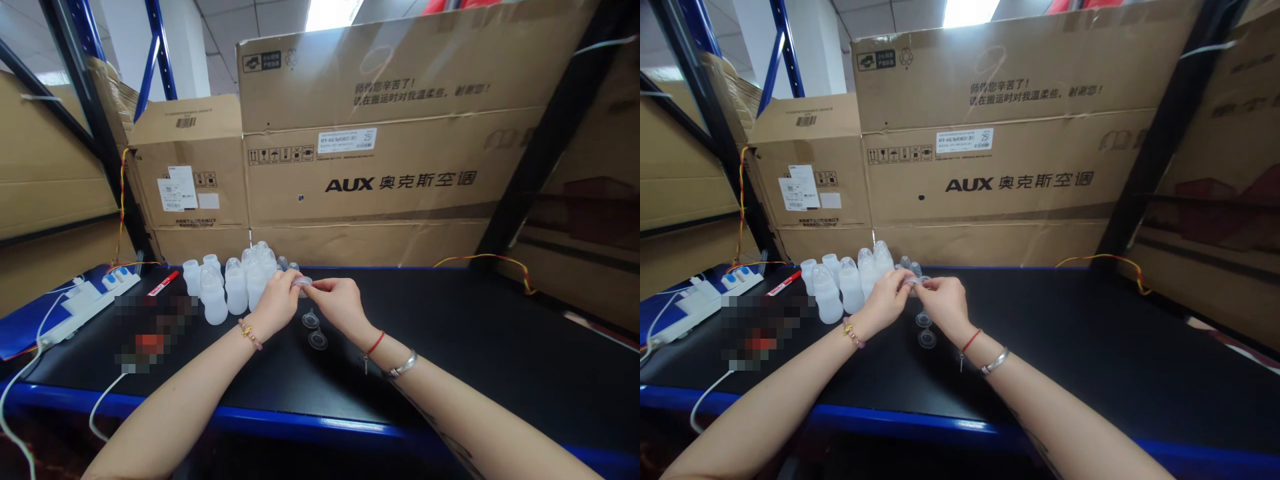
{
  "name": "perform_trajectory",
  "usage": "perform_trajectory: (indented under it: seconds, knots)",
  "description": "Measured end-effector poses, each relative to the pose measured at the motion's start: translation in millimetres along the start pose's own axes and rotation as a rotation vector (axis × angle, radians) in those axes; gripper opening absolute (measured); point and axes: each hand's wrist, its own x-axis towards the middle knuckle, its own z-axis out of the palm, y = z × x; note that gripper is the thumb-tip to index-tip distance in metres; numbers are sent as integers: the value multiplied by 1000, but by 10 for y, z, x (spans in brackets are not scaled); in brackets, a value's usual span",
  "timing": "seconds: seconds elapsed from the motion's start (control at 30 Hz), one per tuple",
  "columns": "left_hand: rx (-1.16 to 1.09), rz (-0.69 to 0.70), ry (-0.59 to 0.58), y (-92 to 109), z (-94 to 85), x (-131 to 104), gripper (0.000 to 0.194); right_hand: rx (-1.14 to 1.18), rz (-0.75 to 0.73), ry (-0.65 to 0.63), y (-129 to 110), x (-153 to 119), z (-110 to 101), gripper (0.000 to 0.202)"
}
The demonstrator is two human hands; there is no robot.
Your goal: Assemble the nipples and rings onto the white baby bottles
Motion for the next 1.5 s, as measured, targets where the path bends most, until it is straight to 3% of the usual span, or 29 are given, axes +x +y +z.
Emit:
perform_trajectory:
  seconds: [0.17,0.37,0.47,0.6,0.83,1.1,1.2,1.33,1.5]
  knots:
    - [1,-75,-18,40,-3,-10,11,38,31,-110,-35,-12,-32,27]
    - [-473,-353,-76,-4,51,20,5,83,64,-100,-87,-19,-95,28]
    - [-586,-369,-102,-35,87,27,8,107,148,-154,-81,3,-94,26]
    - [-468,-301,-97,-4,87,1,13,92,197,-172,-89,-3,-71,23]
    - [-73,-165,-38,142,4,-49,11,-132,-53,0,-114,-104,-31,27]
    - [79,-162,-41,187,-13,-56,7,-238,-89,1,-90,-142,15,33]
    - [-56,-202,-42,136,14,-38,6,-244,-98,16,-86,-123,7,33]
    - [-434,-273,-110,14,110,-8,13,-156,-72,56,-40,-45,-15,24]
    - [-629,-327,-162,-49,162,-5,20,-8,26,-67,-52,21,-74,23]
